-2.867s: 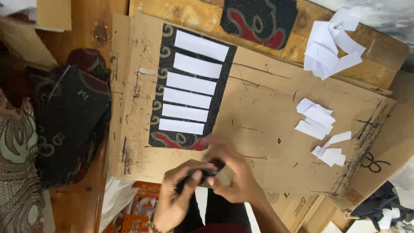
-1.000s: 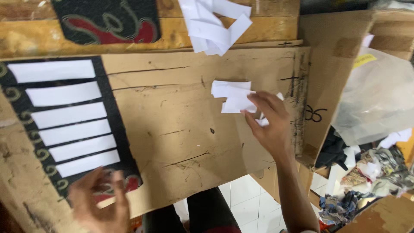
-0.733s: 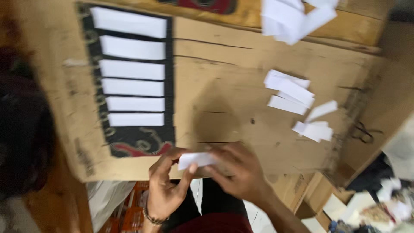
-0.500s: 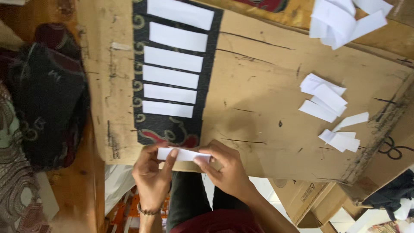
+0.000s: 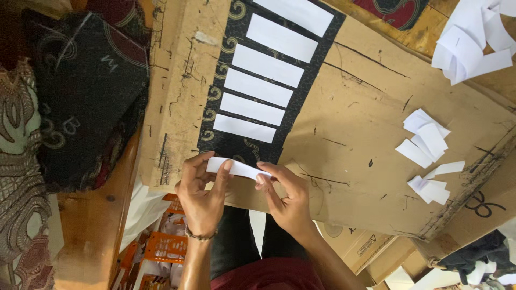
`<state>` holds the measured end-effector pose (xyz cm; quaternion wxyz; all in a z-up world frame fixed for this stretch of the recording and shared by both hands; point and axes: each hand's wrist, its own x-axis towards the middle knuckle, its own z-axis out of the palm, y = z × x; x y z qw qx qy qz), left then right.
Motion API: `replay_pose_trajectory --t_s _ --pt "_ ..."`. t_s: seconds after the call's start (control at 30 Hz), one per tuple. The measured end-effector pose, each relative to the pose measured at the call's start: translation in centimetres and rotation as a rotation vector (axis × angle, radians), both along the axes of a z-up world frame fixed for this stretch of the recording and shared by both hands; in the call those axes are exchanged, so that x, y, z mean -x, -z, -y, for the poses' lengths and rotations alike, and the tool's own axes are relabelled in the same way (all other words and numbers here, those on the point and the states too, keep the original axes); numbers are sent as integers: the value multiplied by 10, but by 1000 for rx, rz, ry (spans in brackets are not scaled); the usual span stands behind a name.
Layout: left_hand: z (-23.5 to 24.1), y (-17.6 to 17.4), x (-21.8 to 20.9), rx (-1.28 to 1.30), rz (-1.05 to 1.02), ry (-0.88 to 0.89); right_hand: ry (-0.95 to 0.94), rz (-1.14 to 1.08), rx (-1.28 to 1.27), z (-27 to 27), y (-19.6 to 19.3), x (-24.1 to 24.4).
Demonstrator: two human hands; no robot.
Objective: The person places small white paper strips onto a patterned black and red fabric base laid on a cardboard surface. They repeatedly pick up paper pieces, align them in rows, and press them down by hand. The person also handles the fabric base, adjusting its position on the table.
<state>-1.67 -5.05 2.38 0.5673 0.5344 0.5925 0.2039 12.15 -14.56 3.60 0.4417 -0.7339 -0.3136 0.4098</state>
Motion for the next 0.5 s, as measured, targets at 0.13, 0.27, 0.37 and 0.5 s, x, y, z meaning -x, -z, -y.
replay_pose_trajectory --t_s 0.13,0.27,0.37,0.5 --pt "-3 0 -3 -115 -109 12 -4 67 -43 -6 0 3" --pt "-2 -1 -8 -226 -153 104 51 87 -72 11 -2 0" --pt "11 4 -27 -255 -82 165 140 125 -79 40 -2 -12" --pt "49 -1 -74 -189 105 228 346 180 81 92 -17 -43"
